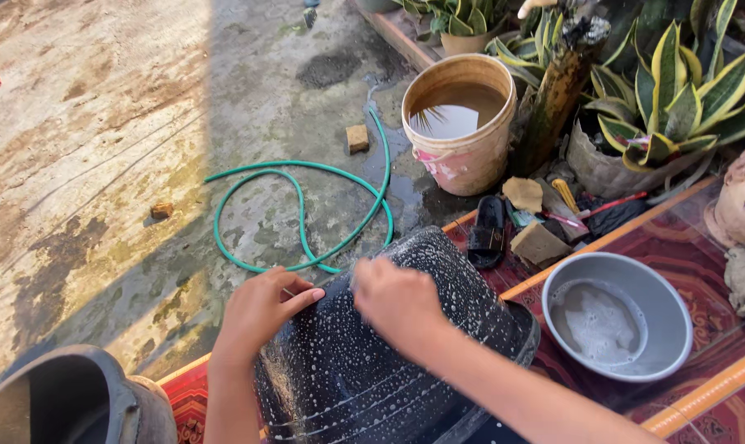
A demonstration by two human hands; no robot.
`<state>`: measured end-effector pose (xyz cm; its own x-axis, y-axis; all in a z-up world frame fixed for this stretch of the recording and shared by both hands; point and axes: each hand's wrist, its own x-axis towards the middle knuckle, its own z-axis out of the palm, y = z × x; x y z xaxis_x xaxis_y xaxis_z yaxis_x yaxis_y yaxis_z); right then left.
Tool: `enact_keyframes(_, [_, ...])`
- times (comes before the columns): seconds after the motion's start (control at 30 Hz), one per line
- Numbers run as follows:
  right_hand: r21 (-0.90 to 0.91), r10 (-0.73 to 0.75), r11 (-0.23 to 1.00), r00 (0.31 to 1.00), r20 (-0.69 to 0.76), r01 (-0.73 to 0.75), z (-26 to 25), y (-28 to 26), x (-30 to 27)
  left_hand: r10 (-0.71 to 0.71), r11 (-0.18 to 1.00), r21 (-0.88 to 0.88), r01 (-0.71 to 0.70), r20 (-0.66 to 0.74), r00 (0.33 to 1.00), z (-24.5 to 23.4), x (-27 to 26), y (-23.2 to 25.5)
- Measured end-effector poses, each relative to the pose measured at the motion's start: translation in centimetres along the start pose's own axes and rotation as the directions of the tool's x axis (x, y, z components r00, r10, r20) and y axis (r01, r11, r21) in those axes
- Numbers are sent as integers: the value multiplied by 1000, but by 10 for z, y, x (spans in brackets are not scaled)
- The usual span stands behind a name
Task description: The person scrubs the exterior and interior of a black plastic bucket using a soapy sponge, repeatedly dipping the sponge into a basin of water.
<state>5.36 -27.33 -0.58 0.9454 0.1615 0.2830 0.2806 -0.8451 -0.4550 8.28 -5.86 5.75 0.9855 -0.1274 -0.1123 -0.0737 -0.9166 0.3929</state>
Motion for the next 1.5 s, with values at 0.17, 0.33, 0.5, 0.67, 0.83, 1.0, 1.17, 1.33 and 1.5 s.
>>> enact_keyframes(0.17, [44,-116,993,989,91,113,-20,18,-81,53,998,-22,-53,14,998,2,4,-7])
enact_keyframes(0.33, [-81,174,981,985,-1,-173,-27,82,-34,102,995,22,-102,9,995,0,8,-1])
enact_keyframes(0.5, [-227,-50,973,999,-21,44,3,6,17,136,988,74,-133,-41,990,5,11,-5])
enact_keyframes(0.67, [5,-414,910,909,43,414,10,-73,-67,161,986,64,-156,-89,983,12,5,-14])
enact_keyframes(0.83, [192,-305,945,928,212,266,-20,-1,-114,104,989,116,-93,-87,991,10,-6,-4])
enact_keyframes(1.0, [-184,359,931,886,292,-317,-25,111,-61,153,964,241,-117,-137,979,12,-3,11])
enact_keyframes(1.17, [-128,164,979,986,37,-158,-3,97,-1,162,943,312,-116,-123,979,19,6,23])
enact_keyframes(1.33, [95,-360,930,931,54,354,-17,-11,-64,142,951,290,-111,-87,986,19,9,11])
enact_keyframes(1.5, [162,-82,986,958,275,38,-38,39,-99,183,940,311,-142,-106,977,20,5,6])
